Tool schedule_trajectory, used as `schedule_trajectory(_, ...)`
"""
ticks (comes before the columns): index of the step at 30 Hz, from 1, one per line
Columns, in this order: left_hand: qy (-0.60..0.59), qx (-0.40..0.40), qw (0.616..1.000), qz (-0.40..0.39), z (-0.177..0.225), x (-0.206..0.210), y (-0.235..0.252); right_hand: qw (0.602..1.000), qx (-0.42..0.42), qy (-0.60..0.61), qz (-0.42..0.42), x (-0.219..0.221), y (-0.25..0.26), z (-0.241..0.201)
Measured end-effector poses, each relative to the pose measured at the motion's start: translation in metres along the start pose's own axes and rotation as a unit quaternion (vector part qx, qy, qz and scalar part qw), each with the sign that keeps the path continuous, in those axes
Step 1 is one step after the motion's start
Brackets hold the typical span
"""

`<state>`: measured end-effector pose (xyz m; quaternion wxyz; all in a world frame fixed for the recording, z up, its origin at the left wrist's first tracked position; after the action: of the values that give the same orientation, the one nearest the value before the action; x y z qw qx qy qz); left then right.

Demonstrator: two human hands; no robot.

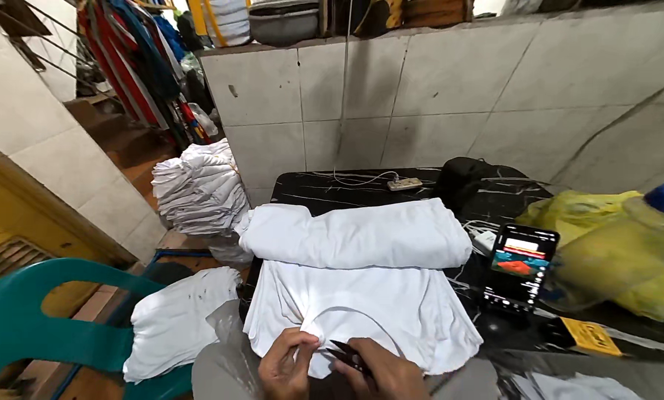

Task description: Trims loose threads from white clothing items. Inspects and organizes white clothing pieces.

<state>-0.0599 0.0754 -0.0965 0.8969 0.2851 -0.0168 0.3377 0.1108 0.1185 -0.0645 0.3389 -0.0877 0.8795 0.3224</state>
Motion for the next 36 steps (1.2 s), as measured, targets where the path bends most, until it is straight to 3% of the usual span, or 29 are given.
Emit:
schedule_trajectory(5,0.016,0.014,1.000,-0.022,0.003,-0.001,-0.004,0.999,-0.037,0.005,-0.001,0.022,0.005,-0.009)
schedule_trajectory(8,0.005,0.017,0.999,-0.032,0.002,-0.002,-0.005,0.997,-0.060,-0.009,0.047,0.024,0.004,-0.009)
schedule_trajectory(10,-0.005,0.006,0.999,-0.032,0.003,-0.002,-0.005,0.996,-0.034,-0.001,0.086,0.018,0.005,-0.007)
schedule_trajectory(13,-0.016,0.015,0.998,-0.055,0.003,-0.002,-0.004,0.987,0.018,0.114,0.111,0.019,0.008,0.003)
schedule_trajectory(16,0.001,0.022,0.998,-0.060,0.007,0.000,-0.005,0.975,-0.025,0.183,0.123,0.031,0.008,0.006)
schedule_trajectory(19,0.012,-0.015,0.999,-0.047,0.006,0.000,-0.008,0.978,-0.071,0.115,0.161,0.027,0.007,-0.003)
schedule_trajectory(22,0.034,0.002,0.997,-0.069,0.004,0.001,-0.011,0.987,-0.067,0.073,0.125,0.024,0.007,-0.008)
schedule_trajectory(25,0.101,0.063,0.989,-0.083,0.007,0.006,-0.011,0.991,-0.041,0.119,0.049,0.026,0.004,-0.007)
schedule_trajectory(28,0.110,0.086,0.988,-0.059,0.007,0.005,-0.007,0.987,-0.012,0.155,0.039,0.020,-0.001,0.004)
schedule_trajectory(32,0.041,0.008,0.999,-0.026,0.002,-0.002,-0.004,0.995,-0.011,0.081,0.055,0.011,-0.003,0.021)
schedule_trajectory(36,0.021,-0.031,0.998,-0.041,0.001,0.000,-0.008,0.997,-0.031,0.056,0.033,0.019,0.000,0.010)
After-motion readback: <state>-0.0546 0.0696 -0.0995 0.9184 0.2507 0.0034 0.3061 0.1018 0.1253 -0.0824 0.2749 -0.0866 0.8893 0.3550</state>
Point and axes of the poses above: each hand's wrist, its own y-axis towards the middle knuckle, its own x-axis out of the palm, z = x × y, the point moved 8 cm from there along y, towards the middle knuckle, and after that the axes turned 9 degrees about z, right-handed, at the moved point
